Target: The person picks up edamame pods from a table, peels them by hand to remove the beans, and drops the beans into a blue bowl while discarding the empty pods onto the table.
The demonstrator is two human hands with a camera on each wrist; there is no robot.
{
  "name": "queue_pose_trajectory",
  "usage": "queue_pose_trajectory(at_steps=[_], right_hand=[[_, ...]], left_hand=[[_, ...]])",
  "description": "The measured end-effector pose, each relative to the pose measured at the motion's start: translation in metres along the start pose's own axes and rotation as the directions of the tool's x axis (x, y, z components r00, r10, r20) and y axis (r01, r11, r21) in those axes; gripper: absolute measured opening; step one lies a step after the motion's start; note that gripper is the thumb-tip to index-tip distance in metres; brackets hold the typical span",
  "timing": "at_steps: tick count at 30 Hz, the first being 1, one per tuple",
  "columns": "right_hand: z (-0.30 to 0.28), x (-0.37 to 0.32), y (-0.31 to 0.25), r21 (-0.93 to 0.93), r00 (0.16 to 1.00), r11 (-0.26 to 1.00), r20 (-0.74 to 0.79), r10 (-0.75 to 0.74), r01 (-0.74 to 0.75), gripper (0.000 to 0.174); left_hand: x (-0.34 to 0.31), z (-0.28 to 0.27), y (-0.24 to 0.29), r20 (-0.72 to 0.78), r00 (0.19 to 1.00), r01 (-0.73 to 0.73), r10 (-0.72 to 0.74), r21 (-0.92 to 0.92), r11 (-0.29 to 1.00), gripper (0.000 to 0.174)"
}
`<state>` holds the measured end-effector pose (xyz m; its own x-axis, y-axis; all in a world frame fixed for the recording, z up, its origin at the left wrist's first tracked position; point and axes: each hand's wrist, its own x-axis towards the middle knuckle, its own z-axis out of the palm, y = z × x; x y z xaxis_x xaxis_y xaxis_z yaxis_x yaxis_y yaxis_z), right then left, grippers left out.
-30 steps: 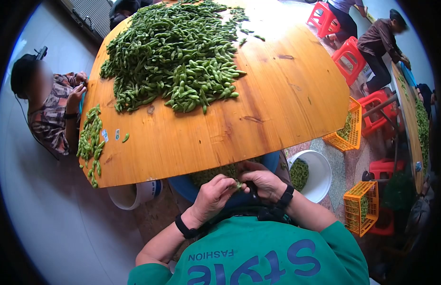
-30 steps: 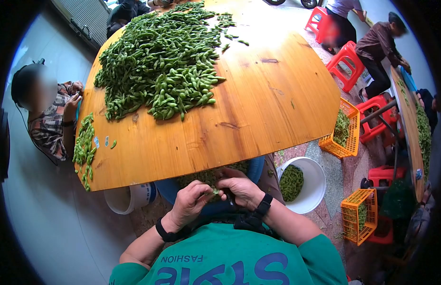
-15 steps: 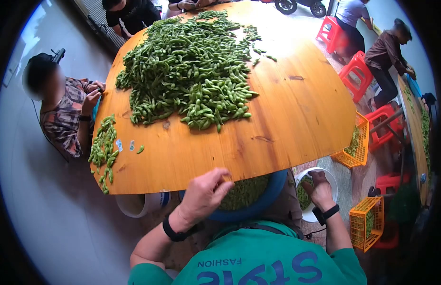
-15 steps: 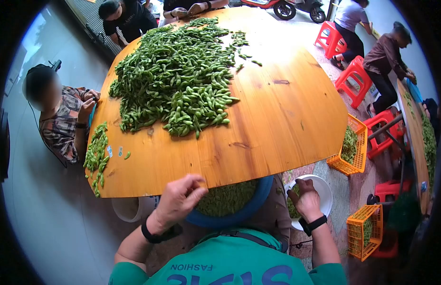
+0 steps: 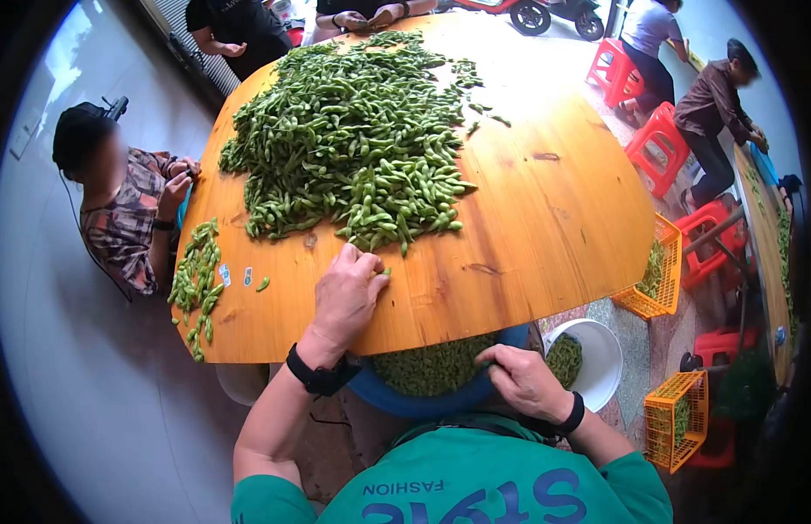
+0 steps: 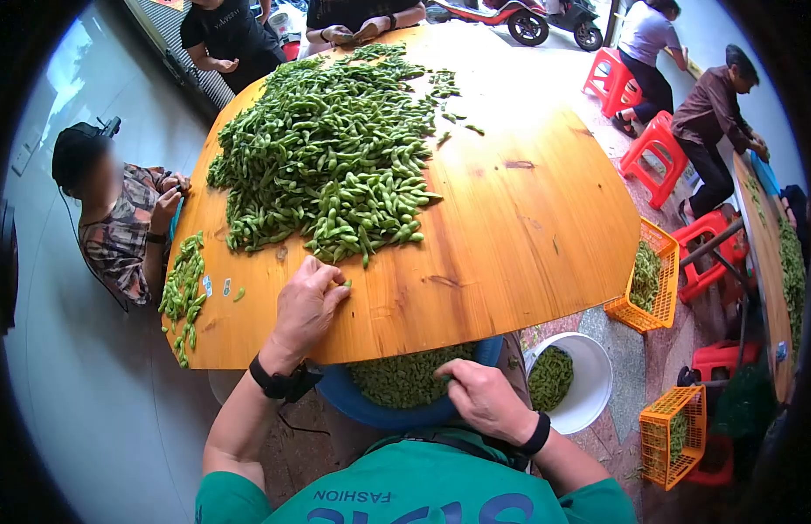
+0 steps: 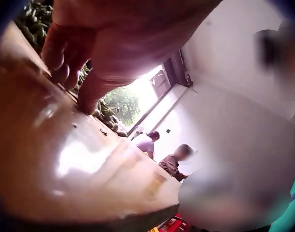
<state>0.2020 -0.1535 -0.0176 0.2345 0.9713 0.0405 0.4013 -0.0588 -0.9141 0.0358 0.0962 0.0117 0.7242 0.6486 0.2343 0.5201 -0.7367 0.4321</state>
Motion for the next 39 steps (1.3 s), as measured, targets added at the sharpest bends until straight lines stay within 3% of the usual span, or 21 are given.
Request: queue_pose_trajectory(at_steps=[2, 3, 5, 6, 7, 8, 10, 13, 15, 20, 22, 24, 25, 27, 31, 33, 34, 36, 38, 39], right_hand=[[0.003, 0.009, -0.013, 0.032, 0.999, 0.999, 0.027, 0.027, -0.028, 0.015], [0.005, 0.013, -0.017, 0.061, 0.999, 0.998, 0.008, -0.032, 0.031, 0.016], [0.006, 0.02, -0.027, 0.112, 0.995, 0.989, -0.027, -0.093, 0.096, 0.019], [0.008, 0.024, -0.03, 0.111, 0.996, 0.99, -0.033, -0.083, 0.087, 0.019], [0.009, 0.027, -0.033, 0.118, 0.997, 0.991, -0.06, -0.055, 0.062, 0.02], [0.012, 0.03, -0.036, 0.125, 0.996, 0.991, -0.087, -0.027, 0.038, 0.02], [0.018, 0.035, -0.038, 0.128, 0.989, 0.99, -0.143, -0.038, 0.056, 0.02], [0.023, 0.035, -0.033, 0.115, 0.985, 0.988, -0.151, -0.088, 0.106, 0.019], [0.022, 0.033, -0.034, 0.087, 0.99, 0.993, -0.124, -0.07, 0.081, 0.018], [0.025, 0.03, -0.03, 0.041, 0.99, 0.995, -0.116, -0.084, 0.089, 0.013], [0.028, 0.029, -0.027, -0.085, 0.978, 0.983, -0.114, -0.174, 0.165, 0.014], [0.031, 0.028, -0.025, -0.131, 0.973, 0.973, -0.106, -0.203, 0.189, 0.014], [0.032, 0.028, -0.025, -0.177, 0.968, 0.961, -0.095, -0.233, 0.214, 0.014], [0.032, 0.028, -0.025, -0.161, 0.97, 0.964, -0.092, -0.227, 0.21, 0.015], [0.029, 0.028, -0.021, -0.082, 0.97, 0.968, -0.035, -0.239, 0.236, 0.014], [0.025, 0.029, -0.023, 0.015, 0.987, 0.987, 0.006, -0.162, 0.162, 0.013], [0.024, 0.029, -0.025, 0.106, 0.995, 0.991, 0.055, -0.089, 0.083, 0.013], [0.024, 0.03, -0.026, 0.203, 0.997, 0.978, 0.064, -0.051, 0.037, 0.01], [0.023, 0.031, -0.028, 0.299, 0.997, 0.954, 0.076, -0.012, -0.012, 0.008], [0.02, 0.033, -0.03, 0.395, 0.982, 0.905, 0.16, 0.102, -0.158, 0.008]], left_hand=[[-0.007, 0.001, -0.002, -0.117, 0.981, -0.151, 0.156, 0.051, 0.987, 0.015], [-0.012, 0.001, 0.001, -0.112, 0.981, -0.152, 0.157, 0.048, 0.987, 0.015], [-0.026, -0.003, 0.014, 0.001, 0.998, 0.064, -0.067, -0.325, 0.944, 0.013], [-0.035, -0.003, 0.022, 0.01, 0.998, 0.062, -0.063, -0.33, 0.942, 0.013], [-0.044, -0.003, 0.032, 0.173, 0.966, 0.259, -0.194, -0.58, 0.772, 0.012], [-0.052, -0.004, 0.042, 0.363, 0.894, 0.448, -0.262, -0.736, 0.507, 0.01], [-0.064, -0.004, 0.059, 0.474, 0.842, 0.539, -0.258, -0.76, 0.362, 0.012], [-0.078, 0.006, 0.068, 0.452, 0.857, 0.515, -0.249, -0.772, 0.372, 0.012], [-0.083, 0.01, 0.069, 0.376, 0.895, 0.447, -0.241, -0.749, 0.489, 0.01], [-0.087, 0.013, 0.07, 0.358, 0.906, 0.424, -0.228, -0.734, 0.531, 0.009], [-0.088, 0.014, 0.072, 0.351, 0.908, 0.418, -0.228, -0.727, 0.545, 0.008], [-0.091, 0.019, 0.072, 0.216, 0.964, 0.26, -0.153, -0.672, 0.694, 0.008], [-0.091, 0.019, 0.074, 0.216, 0.964, 0.261, -0.153, -0.672, 0.693, 0.008], [-0.091, 0.017, 0.078, 0.024, 0.998, -0.044, 0.06, -0.442, 0.896, 0.008], [-0.092, 0.018, 0.072, 0.04, 0.998, -0.025, 0.052, -0.504, 0.864, 0.007], [-0.092, 0.016, 0.068, 0.263, 0.962, 0.239, -0.068, -0.702, 0.671, 0.006], [-0.092, 0.016, 0.065, 0.263, 0.962, 0.24, -0.069, -0.702, 0.671, 0.006], [-0.09, 0.017, 0.057, 0.566, 0.816, 0.577, -0.116, -0.809, 0.11, 0.006], [-0.09, 0.02, 0.052, 0.598, 0.798, 0.601, -0.078, -0.798, 0.042, 0.005], [-0.091, 0.023, 0.05, 0.615, 0.786, 0.61, -0.068, -0.788, -0.084, 0.005]])
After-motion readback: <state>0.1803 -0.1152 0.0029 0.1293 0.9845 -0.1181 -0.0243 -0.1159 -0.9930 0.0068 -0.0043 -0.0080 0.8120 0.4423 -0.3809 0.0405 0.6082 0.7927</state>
